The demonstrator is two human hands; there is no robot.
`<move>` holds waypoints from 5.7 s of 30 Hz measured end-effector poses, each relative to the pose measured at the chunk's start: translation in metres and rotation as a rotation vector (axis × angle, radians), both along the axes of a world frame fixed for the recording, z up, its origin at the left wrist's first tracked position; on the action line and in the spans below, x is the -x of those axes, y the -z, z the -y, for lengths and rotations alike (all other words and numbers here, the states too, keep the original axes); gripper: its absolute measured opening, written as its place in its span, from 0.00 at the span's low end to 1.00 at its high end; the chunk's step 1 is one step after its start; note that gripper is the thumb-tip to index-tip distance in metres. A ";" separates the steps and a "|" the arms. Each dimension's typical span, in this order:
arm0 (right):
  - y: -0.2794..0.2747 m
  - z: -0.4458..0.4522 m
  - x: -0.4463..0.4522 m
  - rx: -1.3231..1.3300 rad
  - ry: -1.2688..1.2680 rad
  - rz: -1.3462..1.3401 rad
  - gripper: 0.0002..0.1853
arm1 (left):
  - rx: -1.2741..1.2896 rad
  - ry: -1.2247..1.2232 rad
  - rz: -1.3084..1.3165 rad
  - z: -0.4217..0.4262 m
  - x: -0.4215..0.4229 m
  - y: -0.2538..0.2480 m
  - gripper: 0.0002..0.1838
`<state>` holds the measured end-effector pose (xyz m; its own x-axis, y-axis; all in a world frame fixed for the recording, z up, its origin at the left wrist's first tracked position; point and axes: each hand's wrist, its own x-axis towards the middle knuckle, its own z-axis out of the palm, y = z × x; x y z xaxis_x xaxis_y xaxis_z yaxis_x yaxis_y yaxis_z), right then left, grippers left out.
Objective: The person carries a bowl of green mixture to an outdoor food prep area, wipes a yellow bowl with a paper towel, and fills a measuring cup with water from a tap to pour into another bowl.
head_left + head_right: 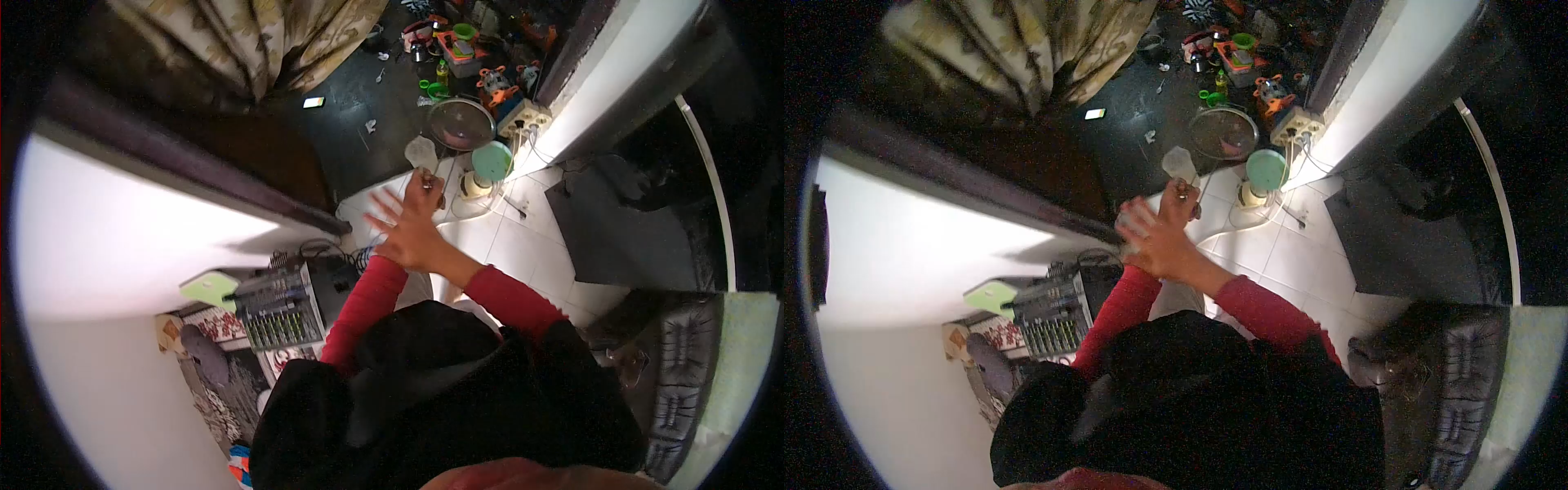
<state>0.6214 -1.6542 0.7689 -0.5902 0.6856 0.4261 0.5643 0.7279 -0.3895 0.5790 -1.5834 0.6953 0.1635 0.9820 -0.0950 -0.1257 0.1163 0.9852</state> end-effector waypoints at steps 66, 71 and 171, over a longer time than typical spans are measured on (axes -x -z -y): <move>0.699 -1.602 -0.146 1.142 1.278 -1.841 0.14 | 0.416 -0.111 -0.003 -1.480 0.078 0.415 0.10; 0.765 -1.644 -0.168 1.006 1.507 -1.956 0.23 | 0.459 -0.122 0.022 -1.508 0.082 0.458 0.12; 0.829 -1.653 -0.166 0.293 1.545 0.492 0.19 | 0.370 -0.180 -0.154 -1.572 0.075 0.470 0.13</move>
<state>0.7876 -0.0011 -0.0599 0.6548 0.7355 0.1740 0.7443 -0.6675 0.0209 0.5039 -0.0111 0.2257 -0.0505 0.8888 -0.4555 -0.0307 0.4544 0.8903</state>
